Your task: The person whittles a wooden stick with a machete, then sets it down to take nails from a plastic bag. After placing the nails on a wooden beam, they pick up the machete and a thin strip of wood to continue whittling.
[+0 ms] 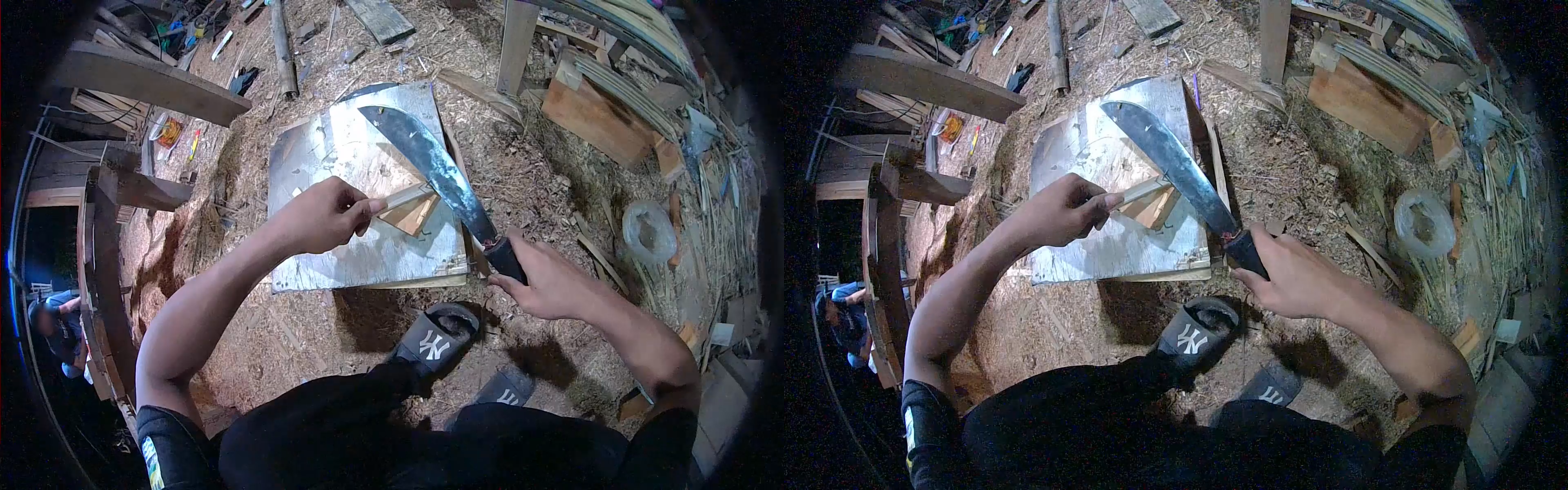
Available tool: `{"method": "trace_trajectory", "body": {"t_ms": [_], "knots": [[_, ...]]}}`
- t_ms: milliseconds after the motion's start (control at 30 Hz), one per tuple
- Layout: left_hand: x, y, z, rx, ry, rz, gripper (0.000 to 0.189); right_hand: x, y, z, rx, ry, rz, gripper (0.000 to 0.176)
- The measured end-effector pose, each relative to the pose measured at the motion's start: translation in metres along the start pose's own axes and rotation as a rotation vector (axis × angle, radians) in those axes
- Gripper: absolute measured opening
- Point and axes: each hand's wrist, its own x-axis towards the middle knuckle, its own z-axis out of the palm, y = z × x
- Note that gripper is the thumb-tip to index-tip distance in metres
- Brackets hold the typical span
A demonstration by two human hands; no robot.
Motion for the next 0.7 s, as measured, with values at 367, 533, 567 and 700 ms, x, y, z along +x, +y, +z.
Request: {"method": "trace_trajectory", "body": {"t_ms": [367,533,567,700], "knots": [[-0.004,0.002,0.0,-0.034,-0.012,-0.025,0.056,-0.007,-0.006,-0.001,-0.215,0.09,0.008,0.04],[-0.003,0.001,0.001,-0.023,-0.014,-0.036,0.056,-0.008,-0.005,-0.001,-0.263,0.121,0.025,0.04],[-0.003,0.0,0.001,-0.033,-0.013,-0.027,0.056,-0.009,-0.006,-0.002,-0.31,0.123,0.02,0.038],[-0.005,0.003,0.001,-0.013,0.002,0.005,0.056,-0.012,-0.005,-0.002,-0.415,0.186,-0.026,0.035]]}}
